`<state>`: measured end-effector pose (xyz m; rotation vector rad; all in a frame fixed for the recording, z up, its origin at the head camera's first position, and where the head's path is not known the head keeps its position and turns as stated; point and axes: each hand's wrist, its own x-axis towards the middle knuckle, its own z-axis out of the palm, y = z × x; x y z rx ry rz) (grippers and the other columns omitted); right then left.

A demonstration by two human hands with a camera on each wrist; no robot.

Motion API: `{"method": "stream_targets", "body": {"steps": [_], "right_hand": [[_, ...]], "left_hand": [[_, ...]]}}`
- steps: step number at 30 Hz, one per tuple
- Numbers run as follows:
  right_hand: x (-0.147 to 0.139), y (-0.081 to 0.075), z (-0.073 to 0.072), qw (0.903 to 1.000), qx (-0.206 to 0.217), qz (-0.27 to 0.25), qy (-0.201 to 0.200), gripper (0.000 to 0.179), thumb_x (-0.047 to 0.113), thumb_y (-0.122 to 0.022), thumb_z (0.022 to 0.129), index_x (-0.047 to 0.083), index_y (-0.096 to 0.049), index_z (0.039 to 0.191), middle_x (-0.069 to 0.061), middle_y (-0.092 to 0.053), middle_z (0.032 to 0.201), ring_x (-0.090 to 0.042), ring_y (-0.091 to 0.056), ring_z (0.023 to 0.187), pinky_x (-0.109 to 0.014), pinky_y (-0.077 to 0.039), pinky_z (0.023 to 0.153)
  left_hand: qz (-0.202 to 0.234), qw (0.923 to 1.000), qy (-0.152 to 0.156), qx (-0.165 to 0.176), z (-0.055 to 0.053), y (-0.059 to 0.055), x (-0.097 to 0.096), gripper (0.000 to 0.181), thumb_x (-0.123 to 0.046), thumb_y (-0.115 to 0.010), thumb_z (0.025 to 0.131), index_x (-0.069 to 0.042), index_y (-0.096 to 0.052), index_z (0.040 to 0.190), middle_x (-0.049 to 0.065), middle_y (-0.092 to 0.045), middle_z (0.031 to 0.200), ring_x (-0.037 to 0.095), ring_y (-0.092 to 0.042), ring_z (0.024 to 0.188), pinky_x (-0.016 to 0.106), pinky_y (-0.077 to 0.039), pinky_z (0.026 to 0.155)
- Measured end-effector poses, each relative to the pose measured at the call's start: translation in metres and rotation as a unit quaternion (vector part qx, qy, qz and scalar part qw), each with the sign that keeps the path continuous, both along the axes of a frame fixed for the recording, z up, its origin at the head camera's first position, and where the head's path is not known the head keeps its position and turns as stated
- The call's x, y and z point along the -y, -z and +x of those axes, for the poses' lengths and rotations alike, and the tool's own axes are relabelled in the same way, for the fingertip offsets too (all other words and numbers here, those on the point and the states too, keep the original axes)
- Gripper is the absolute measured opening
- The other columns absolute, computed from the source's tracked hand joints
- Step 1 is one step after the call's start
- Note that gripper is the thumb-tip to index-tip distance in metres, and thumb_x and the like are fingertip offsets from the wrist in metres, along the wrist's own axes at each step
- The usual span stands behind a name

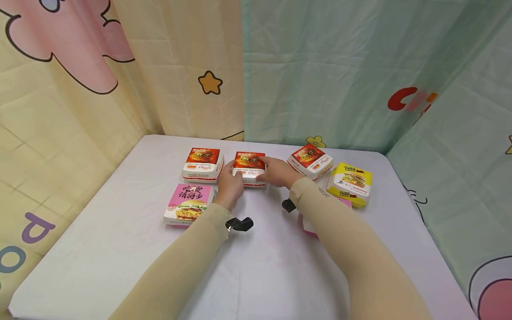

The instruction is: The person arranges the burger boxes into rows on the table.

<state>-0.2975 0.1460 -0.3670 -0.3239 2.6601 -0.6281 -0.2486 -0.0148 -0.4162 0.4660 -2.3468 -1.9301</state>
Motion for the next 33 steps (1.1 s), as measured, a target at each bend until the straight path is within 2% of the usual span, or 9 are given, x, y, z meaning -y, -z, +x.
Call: {"method": "stream_targets", "body": {"steps": [9, 20, 33], "right_hand": [[-0.0001, 0.0009, 0.0005, 1.0, 0.003, 0.001, -0.003, 0.087, 0.038, -0.076, 0.098, 0.022, -0.028, 0.168, -0.017, -0.046, 0.163, -0.036, -0.047, 0.146, -0.056, -0.04, 0.122], [-0.0005, 0.0013, -0.0009, 1.0, -0.001, -0.001, -0.004, 0.086, 0.037, -0.076, 0.098, 0.021, -0.029, 0.168, -0.017, -0.047, 0.162, -0.036, -0.048, 0.145, -0.056, -0.041, 0.121], [-0.0017, 0.0014, -0.0013, 1.0, -0.001, 0.001, -0.001, 0.088, 0.04, -0.075, 0.098, 0.021, -0.027, 0.168, -0.016, -0.041, 0.167, -0.037, -0.042, 0.152, -0.057, -0.036, 0.124]], "left_hand": [[-0.006, 0.9999, -0.004, 0.013, 0.0001, -0.0006, 0.0, 0.054, -0.021, -0.047, 0.111, -0.02, -0.037, 0.164, 0.009, -0.034, 0.171, 0.027, -0.034, 0.156, 0.051, -0.03, 0.128], [-0.008, 1.0, -0.002, 0.002, 0.0005, -0.0003, 0.0002, 0.054, -0.02, -0.047, 0.111, -0.017, -0.036, 0.164, 0.01, -0.034, 0.171, 0.027, -0.035, 0.156, 0.051, -0.031, 0.128], [-0.018, 0.9998, -0.001, -0.004, 0.0001, -0.0018, -0.0003, 0.055, -0.018, -0.047, 0.111, -0.014, -0.036, 0.164, 0.01, -0.034, 0.171, 0.027, -0.034, 0.157, 0.049, -0.031, 0.128]]}}
